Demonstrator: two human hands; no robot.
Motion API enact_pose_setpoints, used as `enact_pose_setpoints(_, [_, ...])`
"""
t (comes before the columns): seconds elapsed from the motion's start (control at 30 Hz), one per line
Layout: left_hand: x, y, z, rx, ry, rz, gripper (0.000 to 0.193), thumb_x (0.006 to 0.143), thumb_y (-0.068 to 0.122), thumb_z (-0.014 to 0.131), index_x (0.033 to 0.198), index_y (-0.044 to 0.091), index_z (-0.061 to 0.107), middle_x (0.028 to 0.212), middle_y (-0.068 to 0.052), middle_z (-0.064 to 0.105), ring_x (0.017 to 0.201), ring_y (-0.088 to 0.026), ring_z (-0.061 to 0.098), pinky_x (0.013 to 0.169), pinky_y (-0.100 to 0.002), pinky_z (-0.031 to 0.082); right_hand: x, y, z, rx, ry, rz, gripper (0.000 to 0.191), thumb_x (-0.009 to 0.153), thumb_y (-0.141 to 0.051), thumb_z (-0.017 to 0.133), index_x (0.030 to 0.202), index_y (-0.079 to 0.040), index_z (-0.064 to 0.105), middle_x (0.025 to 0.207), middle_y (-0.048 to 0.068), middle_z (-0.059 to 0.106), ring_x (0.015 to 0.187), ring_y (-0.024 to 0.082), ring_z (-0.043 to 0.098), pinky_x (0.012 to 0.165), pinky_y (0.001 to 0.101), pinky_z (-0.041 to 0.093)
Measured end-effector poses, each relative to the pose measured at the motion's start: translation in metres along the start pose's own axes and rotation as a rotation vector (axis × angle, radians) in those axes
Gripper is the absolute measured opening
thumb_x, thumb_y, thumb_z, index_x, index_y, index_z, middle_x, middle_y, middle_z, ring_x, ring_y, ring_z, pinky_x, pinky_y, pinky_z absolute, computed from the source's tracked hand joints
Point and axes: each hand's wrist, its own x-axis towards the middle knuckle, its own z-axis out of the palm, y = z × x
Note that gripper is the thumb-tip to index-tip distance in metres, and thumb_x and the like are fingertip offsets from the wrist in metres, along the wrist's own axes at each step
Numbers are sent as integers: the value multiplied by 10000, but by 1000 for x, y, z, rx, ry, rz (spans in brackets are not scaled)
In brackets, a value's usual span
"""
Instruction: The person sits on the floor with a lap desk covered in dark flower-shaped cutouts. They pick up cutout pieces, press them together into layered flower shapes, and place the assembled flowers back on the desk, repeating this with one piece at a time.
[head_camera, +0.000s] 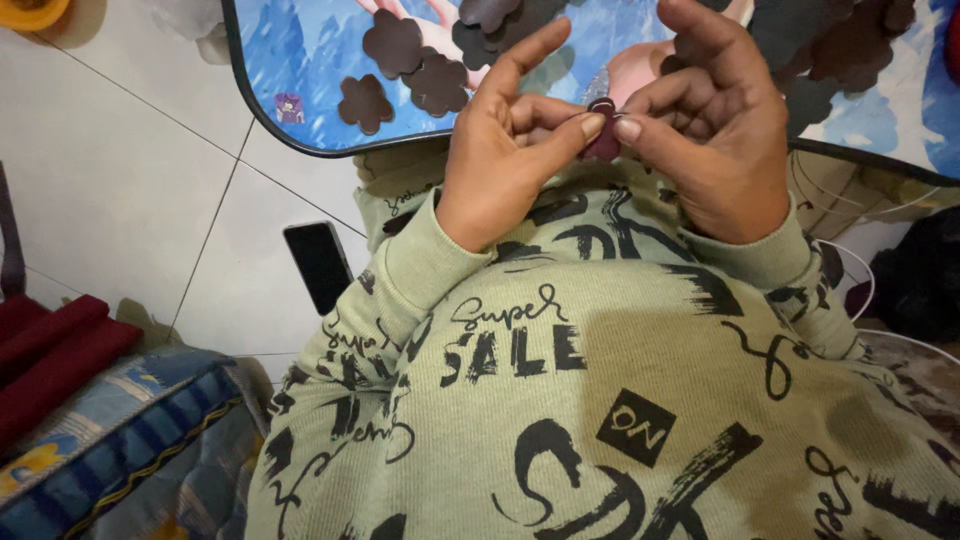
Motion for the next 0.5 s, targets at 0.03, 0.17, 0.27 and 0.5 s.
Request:
enact_pose_setpoints(0.03, [1,-1,0,-31,-3,-3,718,1014,-64,719,1614,34,338,1057,-126,767,1009,-148,733,949,-272,603,0,0,0,-7,-4,-2,632,1077,110,694,1607,6,366,1134,112,670,991,137,713,890,228,603])
enact_pose_setpoints(0.17, [2,-4,-1,-76,-6,-29,727,1002,-59,713,1608,26,320,1038,-130,768,997,-151,740,946,-284,613,0,4,-1,-51,50,55,681,1015,103,697,1612,3,385,1090,113,661,950,127,696,857,226,595])
enact_pose_setpoints(0.27, [2,-4,-1,-66,3,-21,731,1011,-56,713,1619,35,317,1037,-129,764,990,-150,736,931,-282,614,1,9,-2,7,80,59,650,1041,92,700,1608,11,393,1071,94,643,934,103,649,877,206,579])
enact_pose_setpoints(0.5, [1,2,-1,-94,8,30,759,1015,-51,709,1632,59,282,1050,-120,766,995,-145,738,931,-278,606,-2,11,-5,47,17,6,624,1088,80,706,1610,6,370,1187,112,702,993,98,681,863,186,563])
